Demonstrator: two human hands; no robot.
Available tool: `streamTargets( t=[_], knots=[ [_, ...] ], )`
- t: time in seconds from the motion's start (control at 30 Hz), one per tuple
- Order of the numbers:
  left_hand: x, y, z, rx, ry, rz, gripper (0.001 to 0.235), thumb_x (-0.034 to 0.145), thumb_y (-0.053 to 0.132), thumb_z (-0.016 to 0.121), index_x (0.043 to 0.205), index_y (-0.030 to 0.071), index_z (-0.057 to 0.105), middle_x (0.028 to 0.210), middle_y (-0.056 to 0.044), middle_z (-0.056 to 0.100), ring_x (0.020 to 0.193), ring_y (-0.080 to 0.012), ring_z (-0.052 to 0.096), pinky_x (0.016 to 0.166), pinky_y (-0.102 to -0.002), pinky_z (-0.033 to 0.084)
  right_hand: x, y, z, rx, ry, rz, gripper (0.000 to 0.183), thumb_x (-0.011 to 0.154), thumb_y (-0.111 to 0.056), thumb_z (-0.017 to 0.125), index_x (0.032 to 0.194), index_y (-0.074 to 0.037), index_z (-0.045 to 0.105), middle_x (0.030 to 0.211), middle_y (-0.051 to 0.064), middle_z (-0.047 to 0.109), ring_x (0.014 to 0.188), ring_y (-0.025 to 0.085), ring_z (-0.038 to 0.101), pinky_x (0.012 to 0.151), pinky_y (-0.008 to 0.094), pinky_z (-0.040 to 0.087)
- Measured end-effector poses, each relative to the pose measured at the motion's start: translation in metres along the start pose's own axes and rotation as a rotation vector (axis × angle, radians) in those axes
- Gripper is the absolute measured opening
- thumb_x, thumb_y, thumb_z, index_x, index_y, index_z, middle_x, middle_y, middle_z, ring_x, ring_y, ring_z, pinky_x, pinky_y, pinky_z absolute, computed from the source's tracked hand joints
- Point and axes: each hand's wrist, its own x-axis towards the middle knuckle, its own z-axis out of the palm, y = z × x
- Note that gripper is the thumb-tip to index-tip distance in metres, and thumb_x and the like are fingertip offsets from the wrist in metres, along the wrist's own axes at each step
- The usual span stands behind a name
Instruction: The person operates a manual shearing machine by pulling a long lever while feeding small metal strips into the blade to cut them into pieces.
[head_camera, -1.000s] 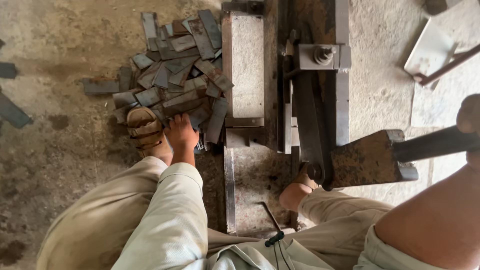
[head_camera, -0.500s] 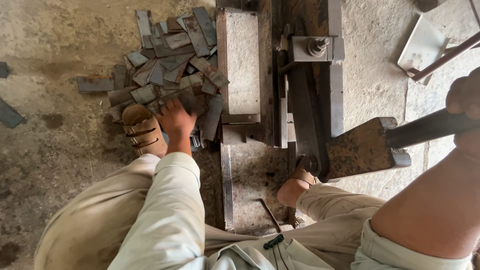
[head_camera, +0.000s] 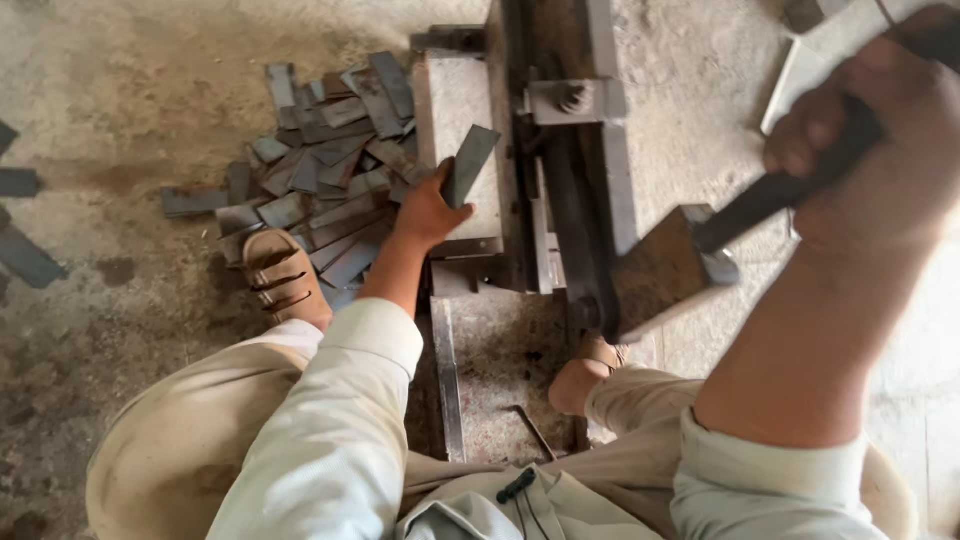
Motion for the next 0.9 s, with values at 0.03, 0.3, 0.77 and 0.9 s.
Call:
streamTargets(
  t=[0.03, 0.3, 0.77, 0.9],
  knots=[
    [-0.012, 0.009, 0.010, -0.011, -0.012, 0.002, 0.089, 0.075, 0.036, 0.084, 0.149, 0.000, 0.049, 0.128, -0.024, 0.069, 0.117, -0.0356, 0.069, 0.098, -0.042, 0.055, -0.005, -0.006, 0.010, -0.030, -0.012, -0.010, 0.020, 0.113, -0.005, 0.055, 0.092, -0.002, 0.054, 0.072, 0.014, 0.053, 0.055, 0.023, 0.049, 0.055, 0.037, 0.045],
    [-0.053, 0.037, 0.010, 0.115, -0.093, -0.122, 0.083, 0.076, 0.041, 0.079, 0.148, 0.011, 0.052, 0.119, -0.018, 0.073, 0.107, -0.0319, 0.073, 0.092, -0.042, 0.059, -0.009, -0.020, 0.056, -0.104, -0.072, -0.163, 0.011, 0.107, 0.005, 0.056, 0.098, 0.000, 0.056, 0.069, 0.015, 0.054, 0.054, 0.026, 0.057, 0.051, 0.037, 0.050],
    [-0.013, 0.056, 0.051, 0.374, -0.084, -0.143, 0.084, 0.081, 0.043, 0.076, 0.154, 0.013, 0.045, 0.108, -0.019, 0.070, 0.099, -0.0356, 0.071, 0.083, -0.048, 0.058, -0.004, -0.004, 0.032, -0.180, -0.191, -0.211, 0.022, 0.118, -0.004, 0.050, 0.101, 0.003, 0.063, 0.074, 0.016, 0.059, 0.059, 0.025, 0.060, 0.058, 0.036, 0.054],
    [-0.011, 0.062, 0.052, 0.398, -0.067, -0.137, 0.085, 0.082, 0.043, 0.078, 0.154, 0.010, 0.045, 0.107, -0.020, 0.071, 0.099, -0.0362, 0.070, 0.083, -0.048, 0.058, -0.006, -0.002, 0.030, -0.154, -0.194, -0.198, 0.023, 0.117, -0.001, 0.050, 0.096, 0.003, 0.060, 0.075, 0.016, 0.059, 0.060, 0.026, 0.060, 0.058, 0.035, 0.051]
  ],
)
